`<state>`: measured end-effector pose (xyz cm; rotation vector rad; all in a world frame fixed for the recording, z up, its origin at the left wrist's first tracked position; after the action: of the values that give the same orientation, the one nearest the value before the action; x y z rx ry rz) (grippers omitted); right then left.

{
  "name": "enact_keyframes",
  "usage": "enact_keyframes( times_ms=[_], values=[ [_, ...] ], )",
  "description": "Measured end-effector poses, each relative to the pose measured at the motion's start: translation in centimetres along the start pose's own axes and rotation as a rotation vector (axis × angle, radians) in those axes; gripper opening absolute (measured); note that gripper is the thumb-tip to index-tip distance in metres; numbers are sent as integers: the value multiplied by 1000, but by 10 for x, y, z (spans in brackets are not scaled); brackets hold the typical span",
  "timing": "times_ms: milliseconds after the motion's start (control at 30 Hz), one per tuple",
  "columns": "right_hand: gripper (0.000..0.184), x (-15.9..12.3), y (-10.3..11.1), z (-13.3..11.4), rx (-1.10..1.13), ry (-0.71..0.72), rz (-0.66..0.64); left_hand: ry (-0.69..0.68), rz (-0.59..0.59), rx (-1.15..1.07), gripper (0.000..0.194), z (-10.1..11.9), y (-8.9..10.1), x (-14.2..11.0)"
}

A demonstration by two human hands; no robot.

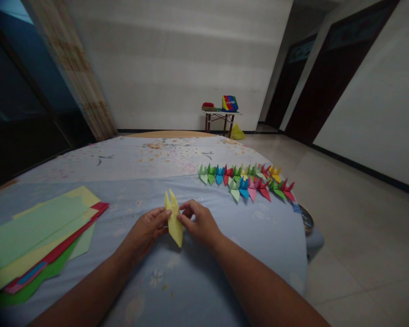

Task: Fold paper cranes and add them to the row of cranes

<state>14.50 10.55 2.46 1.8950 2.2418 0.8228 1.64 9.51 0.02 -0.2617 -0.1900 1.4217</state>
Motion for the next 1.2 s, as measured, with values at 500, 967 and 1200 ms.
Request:
enact_keyframes(
  times_ms=[500, 967, 1200],
  values=[
    [15, -6, -3, -16, -123, 225, -58, -22, 10, 86, 27, -6, 10, 4],
    [23, -11, -5, -25, -176, 350, -130, -17, 21, 55, 29, -2, 10, 2],
    [21, -10, -4, -22, -176, 333, -96, -48, -15, 18, 29, 2, 7, 2]
  ],
)
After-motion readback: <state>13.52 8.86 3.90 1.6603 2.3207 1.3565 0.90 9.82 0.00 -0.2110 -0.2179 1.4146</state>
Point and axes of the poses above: each hand's wrist, its own x-axis towards the middle knuckle, its own y-axis out of the back of the hand, z = x × y, the point moved 7 cm from there along x, towards the middle knuckle, and after that the axes turned 9 degrees about -y, right-handed, at the moved point
